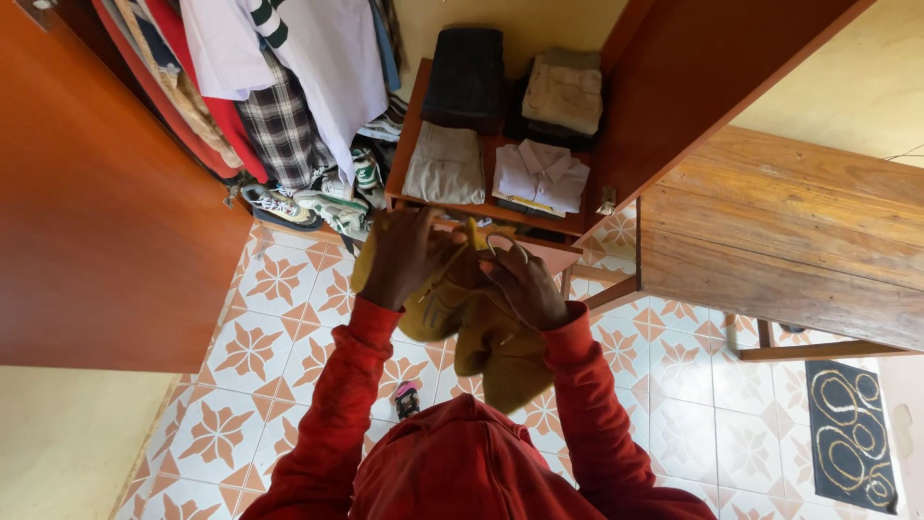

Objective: Fold grey sweatpants and a yellow sports jersey and place them in a wardrobe.

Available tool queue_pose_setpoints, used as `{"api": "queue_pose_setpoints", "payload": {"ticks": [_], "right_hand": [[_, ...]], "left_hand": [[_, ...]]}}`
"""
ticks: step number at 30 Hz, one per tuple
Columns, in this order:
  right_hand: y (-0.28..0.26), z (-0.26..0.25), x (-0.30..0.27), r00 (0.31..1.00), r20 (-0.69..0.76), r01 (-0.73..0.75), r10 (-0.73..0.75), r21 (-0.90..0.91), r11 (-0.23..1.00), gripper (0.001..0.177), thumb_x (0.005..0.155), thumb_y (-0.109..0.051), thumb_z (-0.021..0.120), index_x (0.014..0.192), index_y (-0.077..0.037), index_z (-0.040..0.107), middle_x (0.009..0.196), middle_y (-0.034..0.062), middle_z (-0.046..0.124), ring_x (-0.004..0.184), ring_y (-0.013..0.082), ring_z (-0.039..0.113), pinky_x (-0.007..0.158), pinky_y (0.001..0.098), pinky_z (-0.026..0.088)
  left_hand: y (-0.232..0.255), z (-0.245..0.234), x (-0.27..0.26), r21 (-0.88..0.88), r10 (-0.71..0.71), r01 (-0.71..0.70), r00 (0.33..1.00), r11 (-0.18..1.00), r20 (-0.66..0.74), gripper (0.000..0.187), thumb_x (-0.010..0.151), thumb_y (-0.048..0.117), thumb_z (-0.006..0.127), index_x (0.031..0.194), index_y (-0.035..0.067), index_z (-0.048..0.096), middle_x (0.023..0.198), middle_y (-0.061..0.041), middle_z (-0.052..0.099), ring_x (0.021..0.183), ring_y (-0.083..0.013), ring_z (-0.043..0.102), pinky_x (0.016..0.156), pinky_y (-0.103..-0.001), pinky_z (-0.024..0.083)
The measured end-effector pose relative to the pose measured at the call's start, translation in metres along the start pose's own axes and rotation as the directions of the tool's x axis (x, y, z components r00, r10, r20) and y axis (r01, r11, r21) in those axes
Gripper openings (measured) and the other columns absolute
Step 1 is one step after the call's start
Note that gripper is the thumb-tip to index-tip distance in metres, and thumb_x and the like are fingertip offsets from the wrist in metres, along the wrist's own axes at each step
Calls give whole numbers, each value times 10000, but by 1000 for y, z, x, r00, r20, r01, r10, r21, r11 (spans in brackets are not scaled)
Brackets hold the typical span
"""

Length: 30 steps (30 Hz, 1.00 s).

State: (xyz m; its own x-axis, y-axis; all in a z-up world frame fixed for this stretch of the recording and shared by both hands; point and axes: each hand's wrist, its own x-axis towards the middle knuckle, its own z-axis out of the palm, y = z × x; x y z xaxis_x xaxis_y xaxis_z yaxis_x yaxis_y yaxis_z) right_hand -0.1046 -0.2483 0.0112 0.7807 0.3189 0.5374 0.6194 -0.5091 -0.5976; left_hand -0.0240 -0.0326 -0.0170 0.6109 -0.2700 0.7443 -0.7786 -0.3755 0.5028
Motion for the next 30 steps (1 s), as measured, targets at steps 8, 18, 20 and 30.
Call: {"api": "queue_pose_setpoints", "payload": {"ticks": [8, 18, 20, 30], "right_hand": [[33, -2, -16, 942, 133, -312, 308, 12, 950, 142, 968, -142, 656, 980, 0, 662, 809, 155, 572, 699, 316, 591, 651, 418, 462], [34, 23, 5, 985, -39, -170, 170, 20, 985, 150, 997, -105, 631, 1102, -2, 659, 938, 128, 564, 837, 275, 572, 753, 392, 472], [32, 29, 15, 992, -85, -96, 94, -19, 995, 202, 1002, -112, 637, 1178, -14, 656, 1024, 122, 590, 921, 282, 587, 818, 403, 482], [114, 21, 41, 961, -268, -147, 69, -283, 948, 500, 874, -198, 727, 1347, -68, 627, 1323, 175, 622, 1185, 299, 594, 1024, 448, 446]], "left_hand": [[-5, -8, -34, 358, -495, 362, 759, 861, 422, 554, 962, 517, 725, 655, 64, 639, 636, -169, 611, 600, -338, 615, 608, -409, 458], [17, -41, -30, 159, -406, 375, 868, 913, 285, 499, 734, 520, 851, 834, 78, 643, 628, -98, 602, 562, -294, 613, 522, -406, 448], [12, -48, -31, 222, -408, 359, 881, 906, 240, 496, 722, 505, 875, 848, 82, 650, 622, -93, 592, 550, -283, 608, 513, -400, 441], [-8, -137, -24, 193, -524, 537, 844, 821, -114, 474, 763, 466, 902, 793, 70, 642, 582, -24, 511, 495, -169, 480, 503, -312, 392]]}}
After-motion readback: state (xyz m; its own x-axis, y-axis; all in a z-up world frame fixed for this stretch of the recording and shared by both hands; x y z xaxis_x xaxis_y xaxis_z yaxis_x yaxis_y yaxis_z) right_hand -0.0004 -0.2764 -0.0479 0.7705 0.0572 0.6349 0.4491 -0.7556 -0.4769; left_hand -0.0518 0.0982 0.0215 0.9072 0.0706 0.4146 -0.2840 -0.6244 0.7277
